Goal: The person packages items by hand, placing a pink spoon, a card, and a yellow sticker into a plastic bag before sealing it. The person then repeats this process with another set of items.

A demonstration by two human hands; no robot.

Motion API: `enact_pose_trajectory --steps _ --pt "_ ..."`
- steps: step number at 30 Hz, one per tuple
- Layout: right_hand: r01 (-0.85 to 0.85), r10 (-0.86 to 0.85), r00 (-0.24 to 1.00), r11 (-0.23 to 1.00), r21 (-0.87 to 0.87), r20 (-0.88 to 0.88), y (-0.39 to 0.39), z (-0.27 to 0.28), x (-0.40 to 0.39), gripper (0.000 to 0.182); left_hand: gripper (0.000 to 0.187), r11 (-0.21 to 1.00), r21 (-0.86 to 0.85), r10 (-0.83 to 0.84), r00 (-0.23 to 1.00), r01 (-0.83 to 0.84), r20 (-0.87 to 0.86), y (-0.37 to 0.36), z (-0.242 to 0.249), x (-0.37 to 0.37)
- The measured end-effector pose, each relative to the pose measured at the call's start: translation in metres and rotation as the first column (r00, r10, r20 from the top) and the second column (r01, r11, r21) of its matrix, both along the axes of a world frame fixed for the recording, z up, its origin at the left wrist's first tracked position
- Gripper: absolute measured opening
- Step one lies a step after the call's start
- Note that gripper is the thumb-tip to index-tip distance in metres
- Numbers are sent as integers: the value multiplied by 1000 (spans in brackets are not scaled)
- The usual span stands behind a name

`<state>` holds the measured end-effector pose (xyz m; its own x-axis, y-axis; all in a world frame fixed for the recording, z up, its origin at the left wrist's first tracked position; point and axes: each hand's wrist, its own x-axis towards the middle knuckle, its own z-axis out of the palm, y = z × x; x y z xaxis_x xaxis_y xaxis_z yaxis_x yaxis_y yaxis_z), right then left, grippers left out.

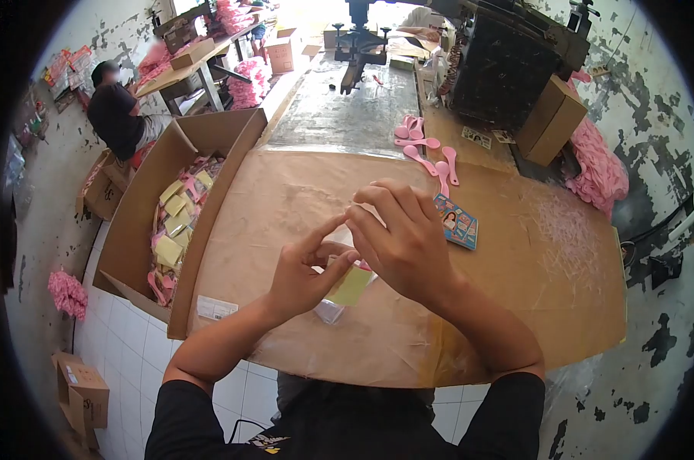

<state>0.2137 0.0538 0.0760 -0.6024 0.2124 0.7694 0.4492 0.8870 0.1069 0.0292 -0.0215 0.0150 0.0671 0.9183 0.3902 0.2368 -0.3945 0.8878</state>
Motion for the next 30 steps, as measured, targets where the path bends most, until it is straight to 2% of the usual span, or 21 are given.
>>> enact_pose_trajectory --steps 7,10,13,16,17,19,20,22,23,26,30 --pt "34 -47 989 995 91 142 -1 -8 -4 21 64 991 112 94 974 -73 -204 -2 -4 3" --pt "67 -72 984 997 39 162 0 -7 -8 19 64 994 103 58 952 -28 -300 -3 -5 1" --pt "140 -130 982 988 -68 135 11 -5 -2 16 62 987 160 11 962 35 -274 1 -9 0" --pt "105 -118 992 962 -251 -38 32 16 21 11 60 989 138 -24 984 49 -179 3 -10 1" --pt "78 -119 991 885 -460 -62 34 28 36 9 59 992 118 -29 991 45 -133 3 -10 1" --pt "1 -134 986 600 -800 -100 31 54 61 6 57 999 49 -19 999 20 -25 5 -7 -2" --pt "1 -68 996 677 -736 -61 27 58 64 8 57 1000 16 -12 999 12 29 5 -6 -3" --pt "-18 50 998 811 -585 39 16 60 70 10 57 1000 6 -23 1000 23 -11 1 0 -3" --pt "-91 107 994 857 -507 2 11 47 66 19 57 1000 2 -31 999 31 -32 -1 3 -3" --pt "-54 79 991 972 -228 105 -19 31 37 23 60 995 38 -88 996 89 -9 -9 2 6" --pt "-9 17 991 998 -56 136 -23 8 20 21 66 989 114 -91 995 94 -36 -10 -5 10"
